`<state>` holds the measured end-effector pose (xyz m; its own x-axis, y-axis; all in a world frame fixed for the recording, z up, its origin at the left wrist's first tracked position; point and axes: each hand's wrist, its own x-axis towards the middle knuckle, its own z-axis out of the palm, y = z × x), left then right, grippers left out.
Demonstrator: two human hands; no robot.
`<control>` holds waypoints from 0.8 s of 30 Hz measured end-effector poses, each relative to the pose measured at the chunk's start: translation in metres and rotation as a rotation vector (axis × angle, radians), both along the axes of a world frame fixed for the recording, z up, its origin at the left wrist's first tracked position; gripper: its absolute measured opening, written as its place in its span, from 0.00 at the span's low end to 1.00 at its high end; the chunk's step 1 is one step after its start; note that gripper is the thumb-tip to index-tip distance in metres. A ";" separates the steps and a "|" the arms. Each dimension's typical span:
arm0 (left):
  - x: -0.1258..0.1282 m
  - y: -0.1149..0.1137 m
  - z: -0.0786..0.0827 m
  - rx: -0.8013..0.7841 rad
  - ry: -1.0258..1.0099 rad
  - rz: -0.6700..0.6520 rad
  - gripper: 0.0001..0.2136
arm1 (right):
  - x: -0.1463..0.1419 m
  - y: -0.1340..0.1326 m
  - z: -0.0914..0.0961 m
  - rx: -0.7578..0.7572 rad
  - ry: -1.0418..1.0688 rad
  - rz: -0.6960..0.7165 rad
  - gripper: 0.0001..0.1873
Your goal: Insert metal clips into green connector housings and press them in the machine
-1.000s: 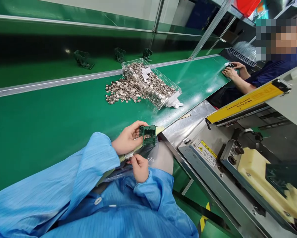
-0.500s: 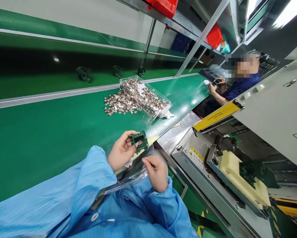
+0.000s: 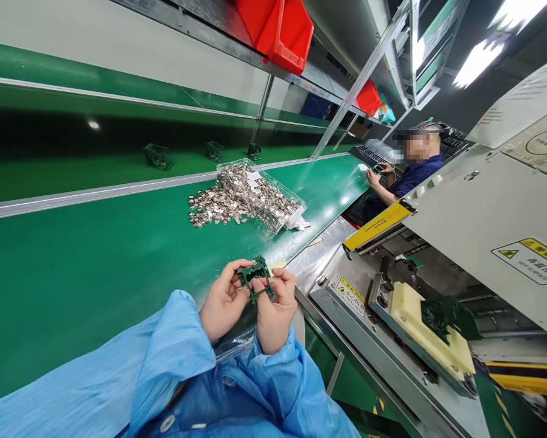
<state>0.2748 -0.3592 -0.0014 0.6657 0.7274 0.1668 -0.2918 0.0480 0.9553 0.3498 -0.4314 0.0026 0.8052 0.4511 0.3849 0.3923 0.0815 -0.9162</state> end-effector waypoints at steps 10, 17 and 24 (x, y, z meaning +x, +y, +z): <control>-0.001 -0.004 0.003 0.004 -0.021 -0.012 0.17 | -0.007 0.007 -0.005 0.083 0.289 0.046 0.11; -0.010 -0.003 0.026 0.096 0.080 -0.118 0.17 | 0.028 -0.033 0.020 0.030 0.081 0.442 0.37; 0.041 -0.014 0.079 0.318 0.256 -0.835 0.23 | 0.065 -0.131 0.050 0.004 -0.166 0.325 0.35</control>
